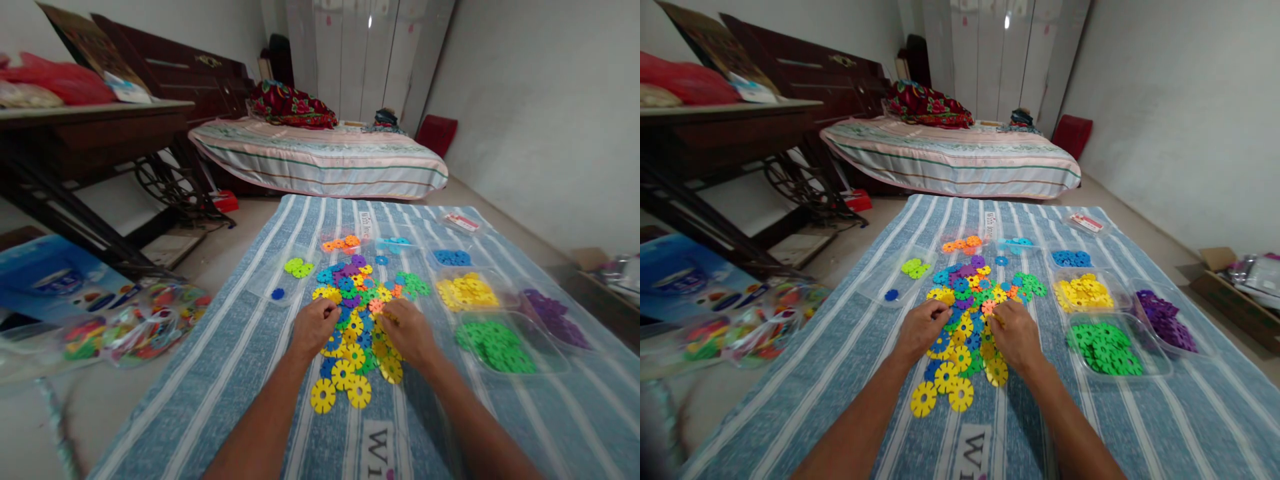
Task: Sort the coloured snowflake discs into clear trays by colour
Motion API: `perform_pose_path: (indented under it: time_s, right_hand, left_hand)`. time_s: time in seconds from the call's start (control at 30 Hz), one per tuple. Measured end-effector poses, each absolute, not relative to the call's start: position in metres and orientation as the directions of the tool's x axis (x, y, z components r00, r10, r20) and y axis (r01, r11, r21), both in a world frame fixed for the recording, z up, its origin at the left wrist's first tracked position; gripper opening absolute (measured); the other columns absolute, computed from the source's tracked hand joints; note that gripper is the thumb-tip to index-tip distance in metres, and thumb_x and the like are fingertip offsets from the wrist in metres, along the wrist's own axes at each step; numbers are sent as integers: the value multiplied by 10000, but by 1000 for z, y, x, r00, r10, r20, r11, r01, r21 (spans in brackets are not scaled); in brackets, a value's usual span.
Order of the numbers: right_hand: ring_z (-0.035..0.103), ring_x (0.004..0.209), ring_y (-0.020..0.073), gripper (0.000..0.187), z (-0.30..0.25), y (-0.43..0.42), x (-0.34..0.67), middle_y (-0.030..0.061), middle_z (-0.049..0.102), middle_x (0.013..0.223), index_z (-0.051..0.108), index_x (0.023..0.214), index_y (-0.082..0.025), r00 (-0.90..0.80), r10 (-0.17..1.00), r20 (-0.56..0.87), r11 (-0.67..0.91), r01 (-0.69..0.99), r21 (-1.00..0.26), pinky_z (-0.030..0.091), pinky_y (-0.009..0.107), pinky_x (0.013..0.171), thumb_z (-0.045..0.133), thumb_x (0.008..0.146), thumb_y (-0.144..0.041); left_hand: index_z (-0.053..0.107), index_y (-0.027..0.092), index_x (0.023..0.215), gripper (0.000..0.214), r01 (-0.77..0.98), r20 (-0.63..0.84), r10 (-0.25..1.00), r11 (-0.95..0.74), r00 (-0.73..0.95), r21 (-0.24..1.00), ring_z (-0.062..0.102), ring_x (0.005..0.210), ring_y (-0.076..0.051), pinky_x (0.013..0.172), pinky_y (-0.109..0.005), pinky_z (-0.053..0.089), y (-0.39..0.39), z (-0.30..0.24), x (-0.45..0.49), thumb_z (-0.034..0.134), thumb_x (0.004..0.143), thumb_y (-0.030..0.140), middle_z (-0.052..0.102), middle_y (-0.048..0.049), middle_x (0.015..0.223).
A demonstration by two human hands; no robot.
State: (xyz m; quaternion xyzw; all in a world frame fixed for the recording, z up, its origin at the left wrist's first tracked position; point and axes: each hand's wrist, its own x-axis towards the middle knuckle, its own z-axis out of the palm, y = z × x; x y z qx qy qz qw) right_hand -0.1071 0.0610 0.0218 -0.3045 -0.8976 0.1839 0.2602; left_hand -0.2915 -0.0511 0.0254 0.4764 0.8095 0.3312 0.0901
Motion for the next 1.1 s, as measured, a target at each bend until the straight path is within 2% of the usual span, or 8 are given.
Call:
perform_pose_path:
  time_s: [0.2,0.33,0.5,0.8,0.93,1.1]
  right_hand:
    - [525,920,186,143,15,30,-102,70,598,910,623,824,-193,-671,563,482,818,368,-442,436,324,821,482,834,-215]
    - [518,920,195,128,14,21,-106,72,584,912,615,821,-188,-705,527,475,841,349,-414,438,350,815,490,831,-215]
    - [505,993,216,136,13,13,-113,90,579,981,615,855,-183,-694,526,491,844,354,-404,427,392,874,481,838,-200]
    - [472,1084,258,244,21,18,-143,118,596,1051,602,1030,-178,-680,549,485,832,389,-396,397,450,939,534,798,-214]
    - [498,1048,247,173,21,23,-154,93,622,993,637,913,-207,-689,565,454,813,373,-447,406,434,908,557,763,-176]
    - [547,879,180,81,26,26,-153,42,628,837,614,686,-203,-676,607,417,751,316,-580,438,319,809,574,740,-159]
  left_hand:
    - [617,185,707,133,711,203,827,294,-524,639,544,667,-118,647,-235,407,-51,24,-291,535,768,270,611,2,712]
    - [627,187,765,85,687,221,812,274,-540,673,556,685,-117,665,-236,438,-51,23,-290,560,729,225,628,1,755]
    - [628,187,821,127,635,220,798,245,-561,732,572,692,-114,670,-231,466,-52,24,-286,568,711,209,642,3,780]
    - [638,182,947,262,508,222,796,122,-563,852,594,720,-117,700,-232,499,-50,26,-284,577,692,187,658,-14,835]
    - [654,176,933,253,455,192,825,87,-532,886,583,677,-108,669,-220,496,-50,28,-282,575,693,186,652,-4,780]
    - [662,167,884,212,445,188,831,78,-524,892,581,663,-108,630,-205,478,-52,34,-282,603,700,254,652,2,751]
